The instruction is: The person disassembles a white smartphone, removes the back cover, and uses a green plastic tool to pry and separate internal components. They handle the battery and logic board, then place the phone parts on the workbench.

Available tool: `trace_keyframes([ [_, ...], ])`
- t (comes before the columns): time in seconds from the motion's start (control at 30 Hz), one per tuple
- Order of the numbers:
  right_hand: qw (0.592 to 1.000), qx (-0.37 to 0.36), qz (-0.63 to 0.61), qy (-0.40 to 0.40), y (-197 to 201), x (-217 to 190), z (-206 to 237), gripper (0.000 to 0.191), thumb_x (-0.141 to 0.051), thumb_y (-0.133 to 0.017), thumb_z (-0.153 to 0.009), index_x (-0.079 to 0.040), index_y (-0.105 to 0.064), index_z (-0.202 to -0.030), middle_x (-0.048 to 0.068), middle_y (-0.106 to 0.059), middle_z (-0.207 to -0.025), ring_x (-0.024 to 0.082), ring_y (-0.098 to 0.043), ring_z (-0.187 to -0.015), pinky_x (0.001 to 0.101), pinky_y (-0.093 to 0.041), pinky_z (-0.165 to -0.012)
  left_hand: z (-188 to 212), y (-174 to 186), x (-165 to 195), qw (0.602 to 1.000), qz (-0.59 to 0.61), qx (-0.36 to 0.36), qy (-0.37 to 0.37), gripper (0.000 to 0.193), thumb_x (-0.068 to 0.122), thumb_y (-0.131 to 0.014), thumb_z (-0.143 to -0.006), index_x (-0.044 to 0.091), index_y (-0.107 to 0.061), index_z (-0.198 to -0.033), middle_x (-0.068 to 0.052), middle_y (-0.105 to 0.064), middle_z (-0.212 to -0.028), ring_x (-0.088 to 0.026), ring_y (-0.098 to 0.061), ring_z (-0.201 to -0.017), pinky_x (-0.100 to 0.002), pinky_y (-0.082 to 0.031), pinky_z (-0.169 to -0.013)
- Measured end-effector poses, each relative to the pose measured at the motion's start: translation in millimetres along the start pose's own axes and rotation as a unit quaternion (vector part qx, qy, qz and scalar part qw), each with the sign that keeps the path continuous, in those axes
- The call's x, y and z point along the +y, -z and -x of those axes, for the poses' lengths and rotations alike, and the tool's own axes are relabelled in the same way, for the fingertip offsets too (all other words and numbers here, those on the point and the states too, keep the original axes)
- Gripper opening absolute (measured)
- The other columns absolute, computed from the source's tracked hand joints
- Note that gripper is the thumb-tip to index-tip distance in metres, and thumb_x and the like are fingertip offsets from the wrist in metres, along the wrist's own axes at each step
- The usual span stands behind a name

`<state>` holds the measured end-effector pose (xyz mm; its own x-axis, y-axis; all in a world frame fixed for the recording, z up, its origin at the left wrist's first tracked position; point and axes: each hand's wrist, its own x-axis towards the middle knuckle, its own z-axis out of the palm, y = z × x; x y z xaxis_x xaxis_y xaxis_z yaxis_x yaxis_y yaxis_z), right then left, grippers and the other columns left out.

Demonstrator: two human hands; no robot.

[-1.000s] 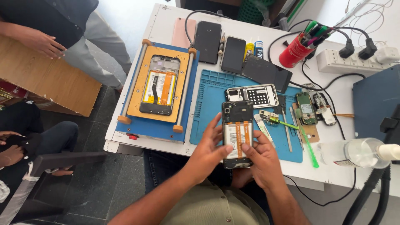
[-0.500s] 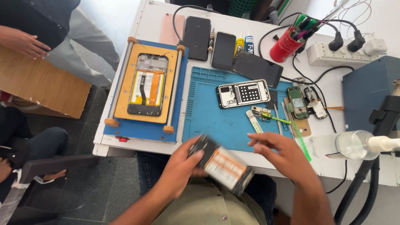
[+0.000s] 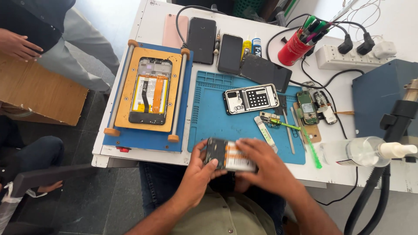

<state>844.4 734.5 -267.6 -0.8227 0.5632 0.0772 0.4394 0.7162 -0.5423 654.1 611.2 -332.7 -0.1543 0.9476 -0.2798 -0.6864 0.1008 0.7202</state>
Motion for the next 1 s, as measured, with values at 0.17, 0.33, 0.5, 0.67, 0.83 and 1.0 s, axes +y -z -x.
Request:
trace_keyframes([
  [0.17,0.999,0.041,0.029,0.005,4.9,25.0,-22.2,0.077,-0.033,-0.085,-0.075,-0.009,-0.056,-0.142,0.014,-0.057,-0.142,0.036,-0.053,-0.131,0.0468,-0.042,-0.111,9.2,7.1,10.2,0.955,-0.256,-0.036,-0.148,0.07,0.002,-0.057,-0.097,0.01,-0.022,-0.157,-0.018,-0.034,-0.158,-0.029,-0.051,-0.142,-0.043,-0.048,-0.111],
  [0.33,0.993,0.052,0.085,0.062,-3.3,37.6,-31.1,0.071,-0.032,-0.084,-0.077,-0.009,-0.059,-0.139,0.016,-0.056,-0.143,0.038,-0.048,-0.136,0.0523,-0.033,-0.117,23.9,13.6,28.1,0.86,-0.464,-0.066,-0.201,0.042,0.006,-0.062,-0.096,0.006,-0.057,-0.138,-0.016,-0.055,-0.149,-0.03,-0.06,-0.133,-0.039,-0.054,-0.106],
  [0.5,0.99,0.13,0.03,0.054,0.2,61.0,-21.2,0.056,-0.019,-0.075,-0.081,-0.006,-0.063,-0.135,0.017,-0.06,-0.143,0.035,-0.053,-0.136,0.0466,-0.04,-0.115,16.7,3.1,43.8,0.795,-0.525,-0.078,-0.294,0.028,0.004,-0.066,-0.094,0.004,-0.069,-0.122,-0.015,-0.063,-0.14,-0.033,-0.058,-0.135,-0.043,-0.049,-0.109],
  [0.67,0.956,0.224,0.161,-0.096,16.9,98.0,-4.0,0.028,-0.011,-0.073,-0.092,-0.004,-0.074,-0.119,0.012,-0.071,-0.118,0.032,-0.06,-0.113,0.0431,-0.048,-0.101,25.1,-15.9,62.5,0.815,-0.471,-0.127,-0.313,0.023,0.001,-0.066,-0.094,0.004,-0.071,-0.116,-0.013,-0.07,-0.133,-0.031,-0.062,-0.135,-0.042,-0.051,-0.11],
  [0.83,0.952,0.222,0.183,-0.103,12.8,107.1,0.2,0.024,-0.01,-0.073,-0.089,-0.003,-0.076,-0.112,0.011,-0.072,-0.109,0.031,-0.06,-0.105,0.0439,-0.047,-0.096,53.6,-48.8,108.3,0.785,-0.429,-0.199,-0.4,0.024,-0.003,-0.067,-0.094,0.004,-0.07,-0.116,-0.013,-0.071,-0.129,-0.032,-0.068,-0.132,-0.041,-0.055,-0.111],
  [1.0,0.948,0.237,0.168,-0.13,16.2,101.6,1.0,0.016,-0.009,-0.073,-0.091,-0.005,-0.077,-0.106,0.01,-0.073,-0.103,0.03,-0.063,-0.1,0.0445,-0.045,-0.092,85.8,-76.2,162.8,0.694,-0.419,-0.277,-0.516,0.02,-0.001,-0.071,-0.097,0.005,-0.069,-0.115,-0.012,-0.07,-0.131,-0.029,-0.069,-0.13,-0.041,-0.058,-0.115],
])
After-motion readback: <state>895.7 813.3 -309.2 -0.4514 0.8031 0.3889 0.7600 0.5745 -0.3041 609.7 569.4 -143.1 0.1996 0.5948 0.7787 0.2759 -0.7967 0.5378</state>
